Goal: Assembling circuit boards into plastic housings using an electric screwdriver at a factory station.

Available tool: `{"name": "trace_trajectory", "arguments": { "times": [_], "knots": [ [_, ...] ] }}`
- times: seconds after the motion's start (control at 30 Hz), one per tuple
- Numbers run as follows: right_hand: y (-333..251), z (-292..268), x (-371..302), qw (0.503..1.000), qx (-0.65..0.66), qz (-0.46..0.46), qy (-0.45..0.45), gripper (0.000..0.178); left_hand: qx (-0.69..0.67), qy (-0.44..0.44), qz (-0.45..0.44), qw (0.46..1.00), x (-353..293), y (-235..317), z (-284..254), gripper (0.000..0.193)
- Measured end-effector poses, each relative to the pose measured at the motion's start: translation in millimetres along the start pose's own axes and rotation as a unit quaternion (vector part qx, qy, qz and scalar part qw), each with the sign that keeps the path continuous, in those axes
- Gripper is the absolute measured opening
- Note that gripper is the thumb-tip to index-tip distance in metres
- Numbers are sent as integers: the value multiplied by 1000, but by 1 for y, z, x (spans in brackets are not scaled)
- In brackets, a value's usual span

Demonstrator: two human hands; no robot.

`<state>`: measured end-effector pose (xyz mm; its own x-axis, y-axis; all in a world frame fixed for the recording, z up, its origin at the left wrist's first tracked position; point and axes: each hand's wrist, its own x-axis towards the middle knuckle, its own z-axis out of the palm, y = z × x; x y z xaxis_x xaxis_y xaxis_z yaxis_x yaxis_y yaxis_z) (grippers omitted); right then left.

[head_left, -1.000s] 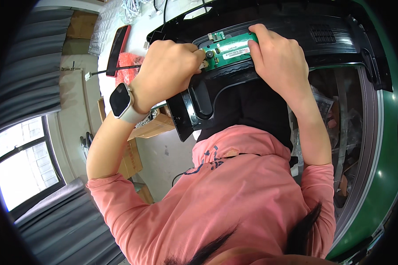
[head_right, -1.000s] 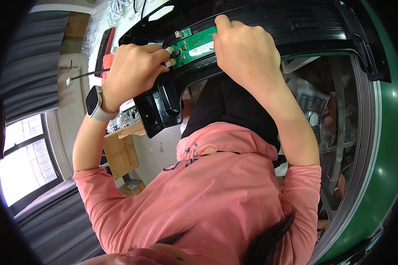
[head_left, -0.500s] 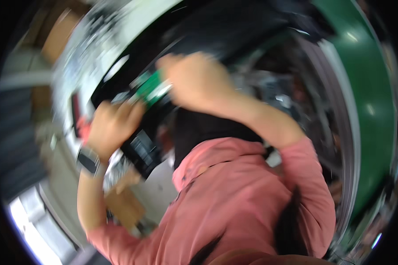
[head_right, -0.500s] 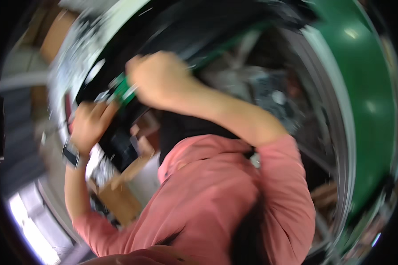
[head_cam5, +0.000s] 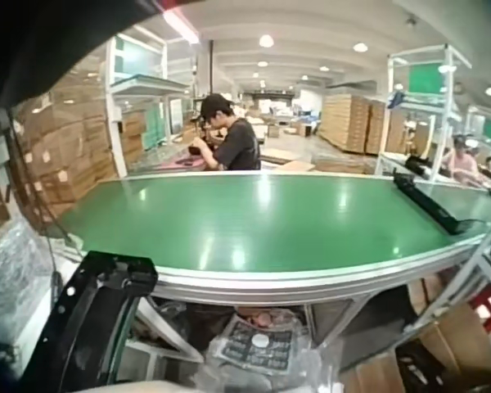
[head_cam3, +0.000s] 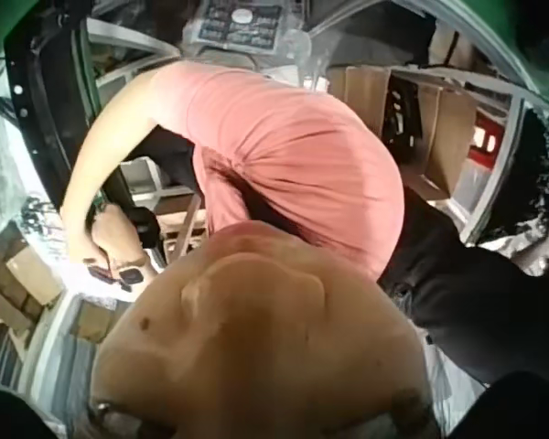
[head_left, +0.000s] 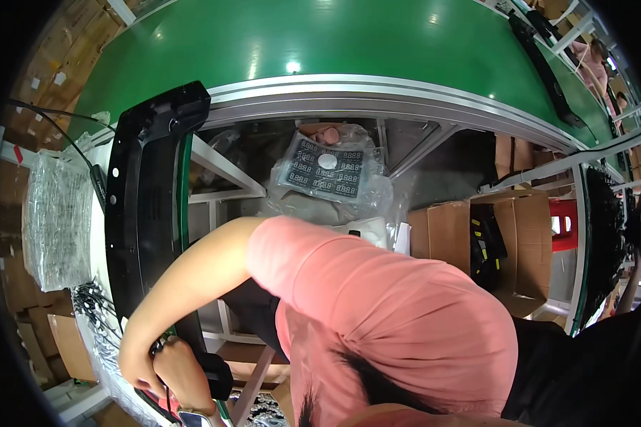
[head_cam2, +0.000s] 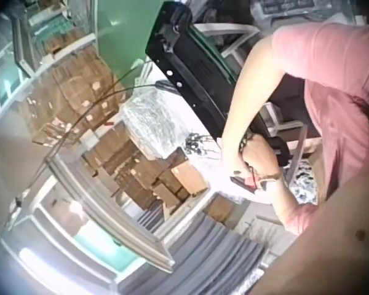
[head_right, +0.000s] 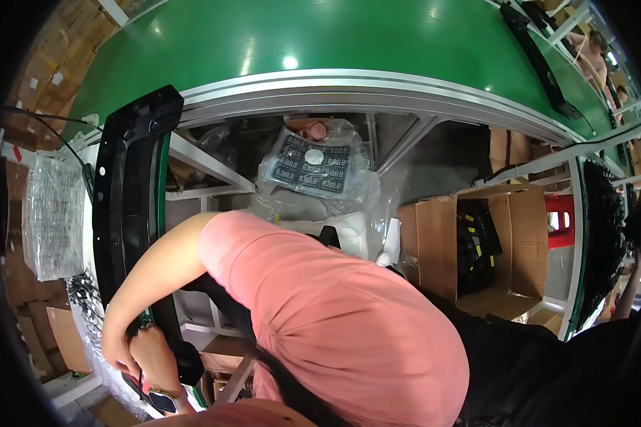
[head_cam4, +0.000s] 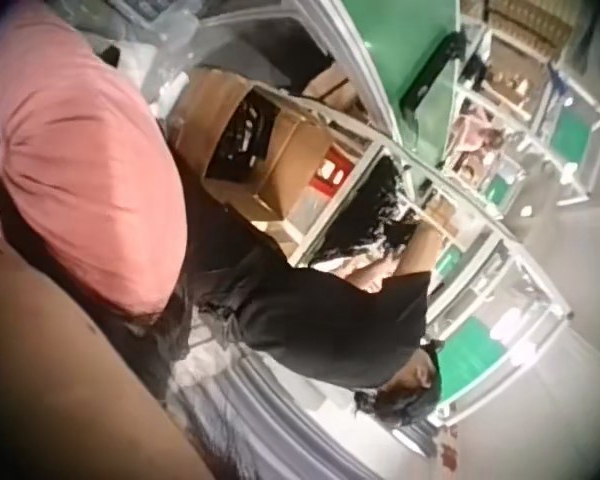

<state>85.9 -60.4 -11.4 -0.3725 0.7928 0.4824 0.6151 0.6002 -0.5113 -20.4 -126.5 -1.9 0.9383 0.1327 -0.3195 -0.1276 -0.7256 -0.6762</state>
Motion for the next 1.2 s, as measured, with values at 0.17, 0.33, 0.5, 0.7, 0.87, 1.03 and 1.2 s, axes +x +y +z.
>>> {"name": "trace_trajectory", "arguments": {
  "times": [0.17,0.33,0.5,0.7,0.87,1.03,1.2],
  "knots": [
    [-15,24,44,982,-135,-40,-126,30,-29,21,-41,999,-25,8,-7,13],
    [16,-10,2,986,-153,70,-17,30,-241,177,-101,949,-38,-1,4,21],
    [21,-43,-68,980,-166,105,-6,25,-395,221,-105,885,-46,-8,7,21],
    [-21,-33,-96,936,-343,55,-62,9,-416,393,-95,815,-64,0,10,11],
    [-44,-61,-116,937,-326,100,-72,9,-396,466,-86,786,-94,9,5,14],
    [-26,-47,-96,982,-109,156,-6,13,-439,516,-239,696,-134,28,43,14],
    [-14,-31,-88,975,10,202,87,12,-508,502,-365,598,-119,35,67,16]
  ]
}}
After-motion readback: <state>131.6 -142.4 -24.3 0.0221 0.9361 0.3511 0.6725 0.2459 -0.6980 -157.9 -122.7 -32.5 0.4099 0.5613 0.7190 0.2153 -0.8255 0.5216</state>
